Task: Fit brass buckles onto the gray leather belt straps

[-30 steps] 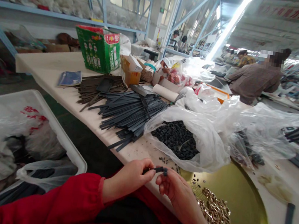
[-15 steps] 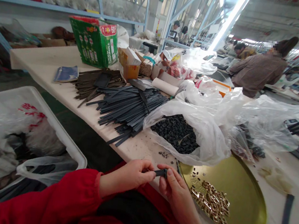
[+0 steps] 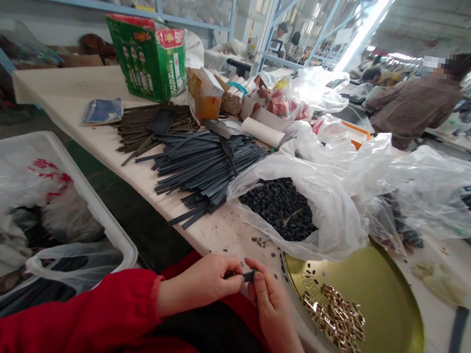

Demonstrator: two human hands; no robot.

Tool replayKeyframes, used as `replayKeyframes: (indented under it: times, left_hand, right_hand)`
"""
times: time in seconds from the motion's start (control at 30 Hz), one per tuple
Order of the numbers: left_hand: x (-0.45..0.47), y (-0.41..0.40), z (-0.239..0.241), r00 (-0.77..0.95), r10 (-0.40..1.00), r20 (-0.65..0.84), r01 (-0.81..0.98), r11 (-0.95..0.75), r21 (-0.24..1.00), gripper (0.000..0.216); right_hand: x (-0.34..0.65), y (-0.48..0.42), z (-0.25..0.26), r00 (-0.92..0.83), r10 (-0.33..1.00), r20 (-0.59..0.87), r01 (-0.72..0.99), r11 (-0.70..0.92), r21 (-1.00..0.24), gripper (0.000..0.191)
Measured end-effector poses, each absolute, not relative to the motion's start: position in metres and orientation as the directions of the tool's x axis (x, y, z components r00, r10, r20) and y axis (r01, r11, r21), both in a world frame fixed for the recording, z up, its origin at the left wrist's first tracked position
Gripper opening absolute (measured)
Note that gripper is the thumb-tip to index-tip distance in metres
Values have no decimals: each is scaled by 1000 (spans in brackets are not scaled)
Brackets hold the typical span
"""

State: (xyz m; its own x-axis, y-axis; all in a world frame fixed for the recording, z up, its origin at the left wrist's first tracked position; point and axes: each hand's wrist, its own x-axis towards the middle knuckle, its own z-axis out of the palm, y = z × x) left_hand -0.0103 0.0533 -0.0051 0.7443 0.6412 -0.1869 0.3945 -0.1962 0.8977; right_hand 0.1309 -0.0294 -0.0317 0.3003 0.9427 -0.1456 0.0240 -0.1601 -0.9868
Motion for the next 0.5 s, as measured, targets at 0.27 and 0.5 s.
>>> replayKeyframes:
  times: [0.27,0.5]
  left_hand:
    - [-12,47,-13,750,631,-198,370,-152,917,21]
    - [-12,44,-6,788,594,-164,268,-91,959,17]
  right_hand:
    - [122,-33,-34,200,945,-257,-79,-246,-966,41]
    - [119,-32,-36,253,910,-327,-380,-217,-899,33]
